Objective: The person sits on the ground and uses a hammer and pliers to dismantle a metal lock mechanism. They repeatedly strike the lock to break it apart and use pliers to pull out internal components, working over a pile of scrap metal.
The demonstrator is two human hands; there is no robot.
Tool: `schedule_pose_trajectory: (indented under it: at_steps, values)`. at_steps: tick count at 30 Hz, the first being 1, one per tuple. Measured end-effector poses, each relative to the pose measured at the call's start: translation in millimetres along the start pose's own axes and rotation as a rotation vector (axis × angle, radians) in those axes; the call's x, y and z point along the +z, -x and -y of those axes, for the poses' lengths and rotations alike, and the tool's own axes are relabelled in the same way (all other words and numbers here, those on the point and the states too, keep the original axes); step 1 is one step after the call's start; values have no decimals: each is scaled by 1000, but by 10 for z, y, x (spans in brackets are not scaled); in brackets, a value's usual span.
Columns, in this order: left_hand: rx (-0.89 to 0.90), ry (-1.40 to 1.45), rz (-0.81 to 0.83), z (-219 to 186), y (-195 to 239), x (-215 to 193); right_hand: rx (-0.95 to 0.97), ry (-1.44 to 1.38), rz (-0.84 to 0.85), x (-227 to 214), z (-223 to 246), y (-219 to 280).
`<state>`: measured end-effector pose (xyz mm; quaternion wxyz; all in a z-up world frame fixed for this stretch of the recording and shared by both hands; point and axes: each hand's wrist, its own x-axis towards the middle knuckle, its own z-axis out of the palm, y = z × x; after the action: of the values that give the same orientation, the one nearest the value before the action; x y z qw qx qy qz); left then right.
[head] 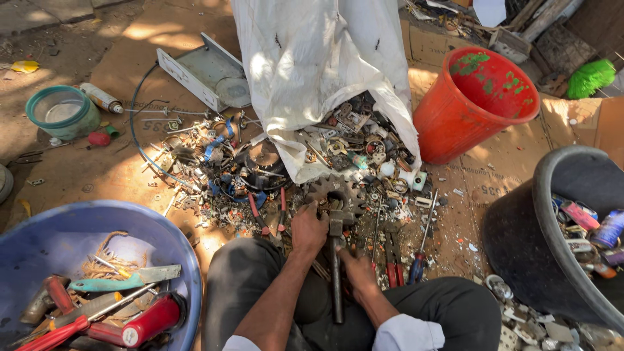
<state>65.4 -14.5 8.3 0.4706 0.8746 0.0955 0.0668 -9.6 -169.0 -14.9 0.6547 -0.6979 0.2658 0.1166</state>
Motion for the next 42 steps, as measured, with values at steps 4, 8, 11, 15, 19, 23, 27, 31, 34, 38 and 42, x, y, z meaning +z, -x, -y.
schedule_pose_trajectory:
  at_steps: [4,8,11,15,19,23,27,31,34,38,42]
  values:
    - [-124,1,63,104,-132,-23,342,-114,196,-62,-92,46]
    - [57,-81,14,251,-119,78,226,23,76,-101,-22,208]
    - [42,-96,63,324,-86,238,-333,362,31,-205,182,377]
    - [37,-100,46,333,-61,347,-499,810,-183,-325,766,420]
    - [-85,-80,107,260,-90,318,-799,1045,-110,-168,1311,355]
    - [-153,-35,157,177,-87,236,-494,1375,55,22,1633,362]
    - [-68,-57,4,162,-88,256,-607,1474,-32,-57,1719,456]
    - [-40,-79,26,238,-80,331,-1124,1121,-153,-99,1659,474]
    - [-93,-67,84,306,-14,359,-938,1242,-46,26,1654,452]
    - [-31,-60,-5,265,-121,418,-311,1703,139,31,1959,410]
    - [-115,-59,80,272,-67,435,-599,1480,-36,-141,2093,564]
